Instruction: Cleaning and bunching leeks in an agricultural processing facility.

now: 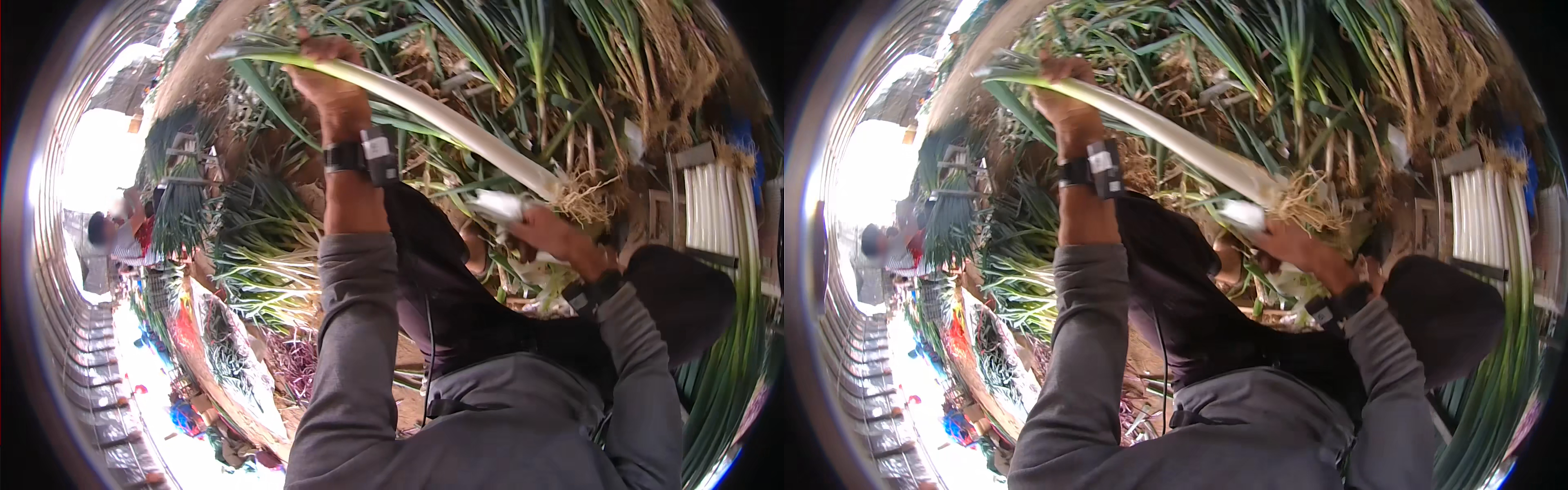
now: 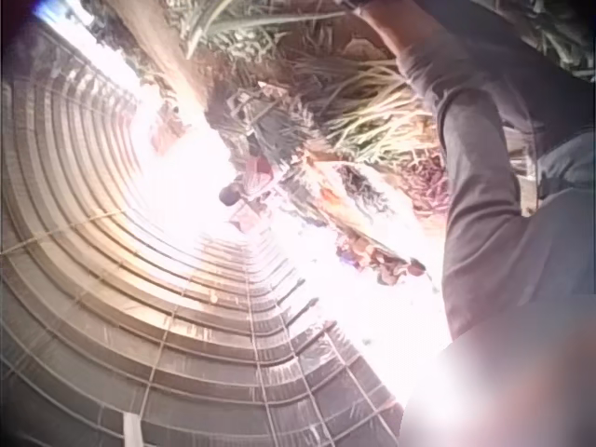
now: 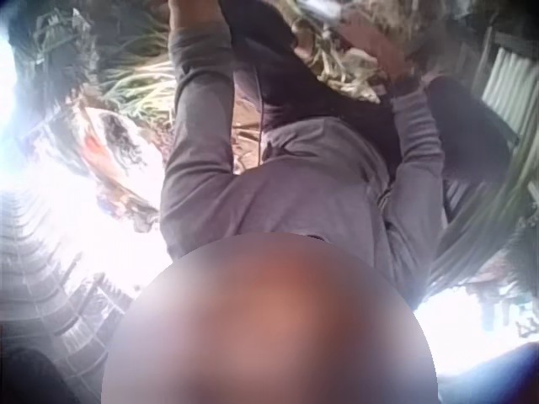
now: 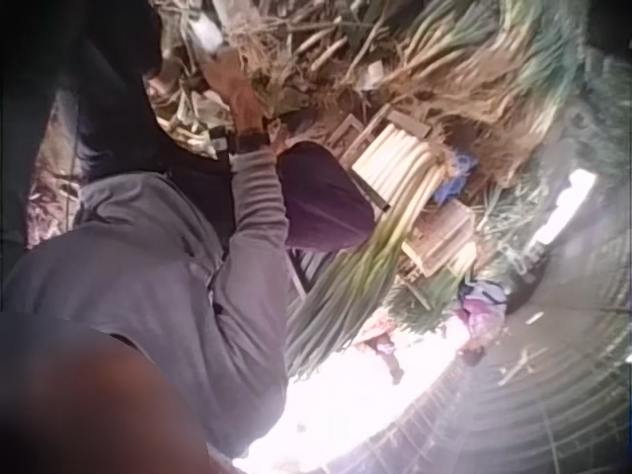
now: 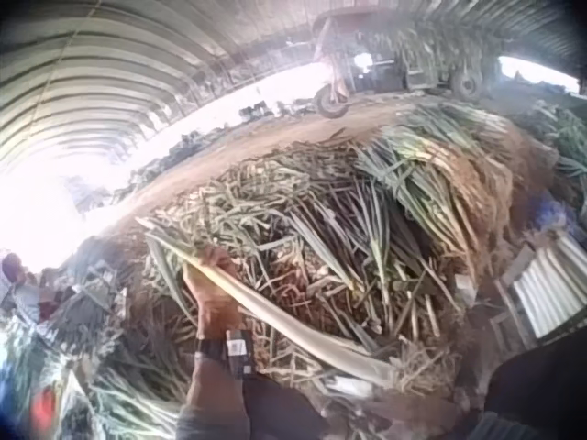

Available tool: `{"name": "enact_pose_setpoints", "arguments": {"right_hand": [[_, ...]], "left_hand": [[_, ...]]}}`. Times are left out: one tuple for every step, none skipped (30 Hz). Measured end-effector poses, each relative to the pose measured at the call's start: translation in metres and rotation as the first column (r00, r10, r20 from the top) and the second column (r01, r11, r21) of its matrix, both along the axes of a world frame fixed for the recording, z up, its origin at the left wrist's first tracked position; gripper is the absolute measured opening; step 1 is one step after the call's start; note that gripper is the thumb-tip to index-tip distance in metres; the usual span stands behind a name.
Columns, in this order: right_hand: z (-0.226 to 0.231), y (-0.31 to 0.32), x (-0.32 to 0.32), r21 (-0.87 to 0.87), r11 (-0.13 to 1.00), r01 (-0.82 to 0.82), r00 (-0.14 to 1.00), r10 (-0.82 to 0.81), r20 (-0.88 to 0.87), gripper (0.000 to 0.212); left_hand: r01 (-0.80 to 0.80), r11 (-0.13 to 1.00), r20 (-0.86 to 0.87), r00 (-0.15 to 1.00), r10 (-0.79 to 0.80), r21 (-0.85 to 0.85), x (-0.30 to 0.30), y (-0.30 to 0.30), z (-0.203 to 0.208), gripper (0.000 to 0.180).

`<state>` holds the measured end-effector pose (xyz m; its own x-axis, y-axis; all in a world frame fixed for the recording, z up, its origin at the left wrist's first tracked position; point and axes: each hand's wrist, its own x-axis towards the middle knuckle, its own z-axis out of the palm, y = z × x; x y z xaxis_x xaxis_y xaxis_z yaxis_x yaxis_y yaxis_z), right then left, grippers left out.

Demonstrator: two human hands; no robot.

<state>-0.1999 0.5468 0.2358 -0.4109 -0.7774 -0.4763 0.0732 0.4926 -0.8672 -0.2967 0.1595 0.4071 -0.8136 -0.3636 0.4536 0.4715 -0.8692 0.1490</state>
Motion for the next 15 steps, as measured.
{"name": "enact_pose_setpoints", "arguments": {"right_hand": [[-0.018, -0.002, 0.006, 0.306, 0.947, -0.101, 0.861, 0.237, -0.45, 0.025], [-0.016, 0.014, 0.024, 0.303, 0.947, -0.101, 0.612, 0.3, -0.732, 0.026], [-0.028, 0.021, 0.031, 0.353, 0.936, -0.008, 0.547, 0.299, -0.782, 0.03], [-0.018, 0.008, 0.027, 0.322, 0.946, -0.043, 0.507, 0.298, -0.808, 0.03], [0.002, 0.005, 0.021, 0.043, 0.998, 0.047, 0.66, 0.001, -0.751, 0.036], [0.025, -0.001, 0.019, -0.221, 0.959, 0.179, 0.766, -0.277, -0.581, 0.043], [0.048, -0.01, 0.012, -0.231, 0.959, 0.166, 0.757, -0.274, -0.594, 0.043], [0.071, -0.024, 0.002, -0.294, 0.915, 0.276, 0.883, -0.362, -0.298, 0.05], [0.09, -0.033, -0.008, -0.301, 0.86, 0.412, 0.905, -0.423, 0.031, 0.057], [0.106, -0.038, -0.017, -0.435, 0.779, 0.451, 0.883, -0.461, 0.091, 0.064], [0.12, -0.049, -0.021, -0.511, 0.642, 0.571, 0.787, -0.605, 0.12, 0.066], [0.127, -0.052, -0.039, -0.561, 0.592, 0.579, 0.778, -0.606, 0.165, 0.066], [0.142, -0.052, -0.05, -0.576, 0.5, 0.646, 0.72, -0.649, 0.245, 0.05], [0.149, -0.053, -0.062, -0.595, 0.409, 0.692, 0.672, -0.666, 0.324, 0.048], [0.156, -0.058, -0.07, -0.612, 0.317, 0.724, 0.631, -0.663, 0.402, 0.047]], "left_hand": [[-0.114, 0.992, 0.093, 0.989, 0.118, -0.055, 0.004, -0.01, -0.003, 0.065], [-0.282, 0.939, 0.149, 0.938, 0.312, -0.196, 0.009, -0.007, -0.009, 0.069], [-0.254, 0.962, 0.2, 0.942, 0.27, -0.105, 0.006, 0.001, -0.01, 0.07], [-0.319, 0.941, 0.218, 0.916, 0.338, -0.117, 0.007, -0.005, -0.01, 0.068], [-0.306, 0.952, 0.325, 0.901, 0.289, 0.001, 0.004, 0.009, -0.01, 0.071], [-0.304, 0.952, 0.312, 0.906, 0.287, 0.009, 0.004, 0.015, -0.012, 0.066], [-0.3, 0.954, 0.282, 0.917, 0.283, 0.015, 0.005, 0.015, -0.016, 0.062], [-0.287, 0.958, 0.259, 0.927, 0.273, 0.02, 0.005, 0.016, -0.019, 0.059], [-0.272, 0.962, 0.254, 0.933, 0.256, 0.029, 0.002, 0.024, -0.019, 0.059], [-0.23, 0.972, 0.221, 0.947, 0.235, -0.046, -0.001, 0.038, -0.021, 0.056], [-0.188, 0.974, 0.192, 0.959, 0.21, -0.123, -0.003, 0.054, -0.024, 0.053], [-0.149, 0.983, 0.201, 0.965, 0.167, -0.103, -0.002, 0.074, -0.025, 0.053], [-0.061, 0.99, 0.266, 0.959, 0.094, -0.128, -0.003, 0.101, -0.023, 0.048], [0.027, 0.988, 0.318, 0.948, 0.023, -0.154, -0.006, 0.122, -0.02, 0.044], [0.11, 0.967, 0.275, 0.96, -0.044, -0.228, -0.007, 0.126, -0.026, 0.044]]}}
